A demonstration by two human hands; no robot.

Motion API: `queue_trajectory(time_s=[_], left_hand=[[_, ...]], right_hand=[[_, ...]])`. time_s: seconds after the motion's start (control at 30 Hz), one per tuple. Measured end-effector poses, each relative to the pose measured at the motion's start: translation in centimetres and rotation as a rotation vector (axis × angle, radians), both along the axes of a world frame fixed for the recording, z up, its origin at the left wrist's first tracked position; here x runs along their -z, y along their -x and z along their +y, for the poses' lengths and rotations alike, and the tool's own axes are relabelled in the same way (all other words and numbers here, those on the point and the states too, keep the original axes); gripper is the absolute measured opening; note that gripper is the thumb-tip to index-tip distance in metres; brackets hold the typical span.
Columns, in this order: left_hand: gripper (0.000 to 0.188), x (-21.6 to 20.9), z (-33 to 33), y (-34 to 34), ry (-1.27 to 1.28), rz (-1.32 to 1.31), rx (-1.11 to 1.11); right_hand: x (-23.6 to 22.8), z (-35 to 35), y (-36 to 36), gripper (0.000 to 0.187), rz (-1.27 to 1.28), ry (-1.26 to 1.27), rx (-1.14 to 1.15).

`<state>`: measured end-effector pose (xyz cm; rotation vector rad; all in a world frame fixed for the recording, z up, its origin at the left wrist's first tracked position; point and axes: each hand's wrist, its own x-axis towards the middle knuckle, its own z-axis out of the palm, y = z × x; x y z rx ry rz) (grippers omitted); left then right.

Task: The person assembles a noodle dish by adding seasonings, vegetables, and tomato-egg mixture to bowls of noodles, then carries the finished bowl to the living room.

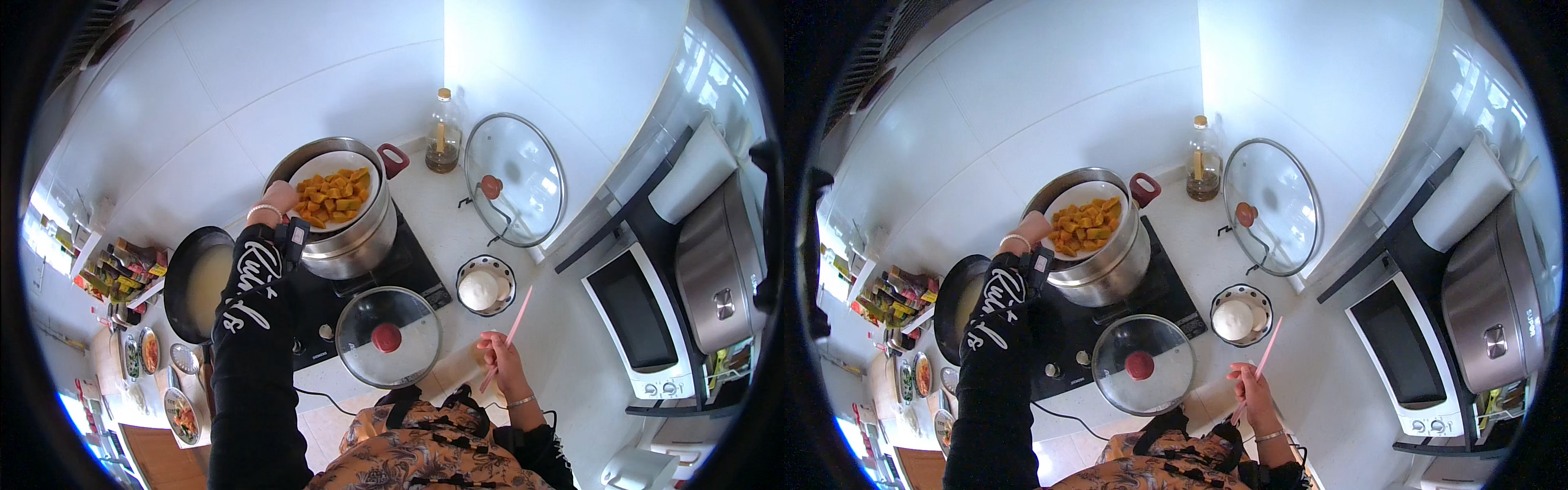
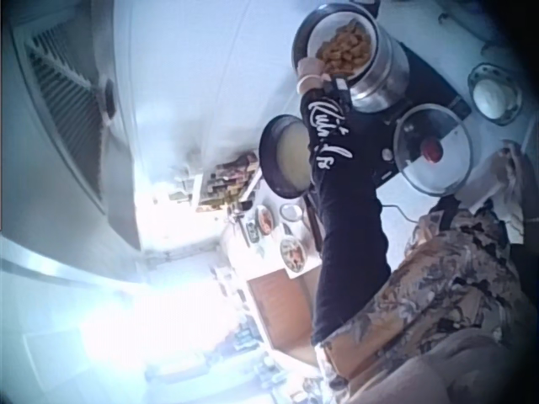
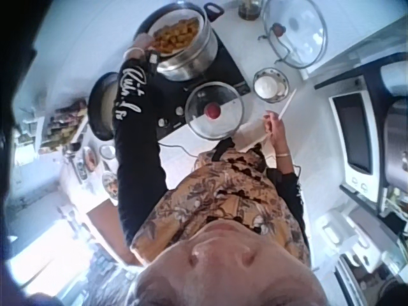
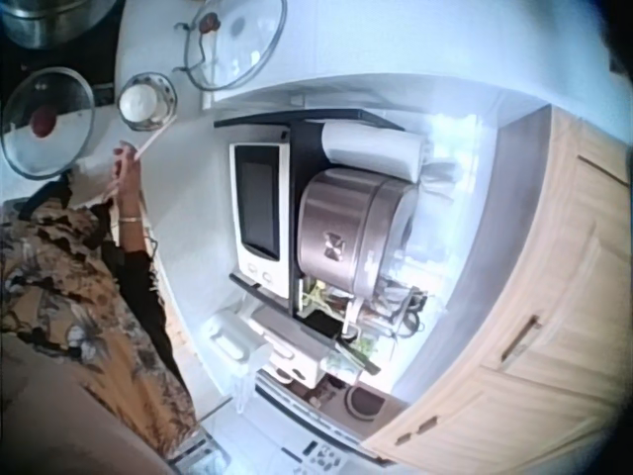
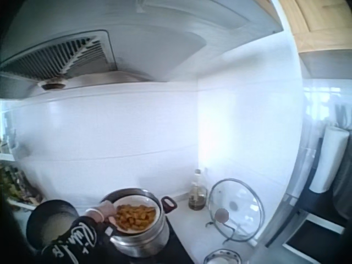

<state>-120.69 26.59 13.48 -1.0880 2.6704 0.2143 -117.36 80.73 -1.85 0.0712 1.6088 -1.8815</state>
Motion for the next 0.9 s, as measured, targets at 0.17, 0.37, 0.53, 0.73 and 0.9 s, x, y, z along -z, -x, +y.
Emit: queue_trajectory(time_s=[0.17,0.37,0.53,0.73,0.9], left_hand=[[0.028,2.1,-1.7,-0.5,0.039,0.091,0.098],[0.027,2.4,-4.0,-1.1,0.375,-0.044,0.582],[0.019,1.2,-3.2,-1.8,-0.404,0.635,-0.188],[0.044,0.7,-6.8,-4.2,-0.604,0.887,-0.211],[0.036,-3.1,-5.7,-3.1,-0.953,1.065,0.103]], right_hand=[[0.4,0.0,-0.2,0.028,-0.002,0.019,0.024],[0.5,-0.1,-0.4,0.028,-0.009,0.035,0.029],[0.1,-0.5,-0.5,0.028,0.006,0.046,0.019],[-0.5,-0.6,-0.9,0.033,0.142,-0.053,0.004],[-1.5,0.2,-1.7,0.036,0.08,0.118,0.113]])
